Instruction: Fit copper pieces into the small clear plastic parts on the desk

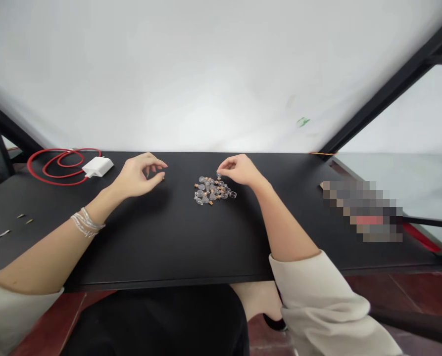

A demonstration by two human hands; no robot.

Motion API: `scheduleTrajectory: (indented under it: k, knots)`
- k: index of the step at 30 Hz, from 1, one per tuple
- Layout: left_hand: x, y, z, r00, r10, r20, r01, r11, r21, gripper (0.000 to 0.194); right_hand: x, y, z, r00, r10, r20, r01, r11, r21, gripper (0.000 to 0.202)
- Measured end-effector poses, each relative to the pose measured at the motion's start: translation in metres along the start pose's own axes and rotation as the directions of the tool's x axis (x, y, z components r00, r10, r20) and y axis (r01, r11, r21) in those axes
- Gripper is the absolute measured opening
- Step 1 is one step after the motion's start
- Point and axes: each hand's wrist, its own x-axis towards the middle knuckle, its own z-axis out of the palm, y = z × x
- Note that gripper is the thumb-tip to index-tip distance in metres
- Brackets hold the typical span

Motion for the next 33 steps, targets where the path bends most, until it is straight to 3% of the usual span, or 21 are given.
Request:
scheduleTrajectory:
  k: [5, 9, 12, 17, 25, 33]
  knots:
    - [-0.011, 0.045, 0.025, 0.972, 0.086, 0.221, -0.083, 0.996, -0.024, 0.018, -0.003, -0.008, 0.008, 0.988, -0.076, 0.132, 0.086, 0.993, -0.076, 0.019]
    - [-0.014, 0.053, 0.037, 0.954, 0.025, 0.297, -0.048, 0.996, 0.071, 0.014, -0.005, -0.022, 0.019, 0.984, -0.121, 0.130, 0.142, 0.977, -0.161, 0.027]
    - [-0.012, 0.050, 0.035, 0.954, -0.039, 0.297, 0.002, 0.992, 0.123, 0.013, -0.009, -0.030, 0.025, 0.974, -0.186, 0.125, 0.207, 0.961, -0.185, 0.024]
    - [-0.010, 0.045, 0.033, 0.965, -0.073, 0.253, 0.043, 0.992, 0.122, 0.013, -0.014, -0.041, 0.033, 0.945, -0.181, 0.274, 0.240, 0.951, -0.197, 0.010]
    - [-0.010, 0.046, 0.038, 0.974, -0.090, 0.208, 0.085, 0.996, 0.033, 0.017, -0.020, -0.052, 0.041, 0.930, -0.288, 0.228, 0.304, 0.952, -0.038, 0.012]
    - [-0.009, 0.045, 0.039, 0.972, -0.066, 0.225, 0.060, 0.998, 0.033, 0.016, -0.024, -0.055, 0.046, 0.922, -0.299, 0.246, 0.309, 0.951, -0.002, 0.011]
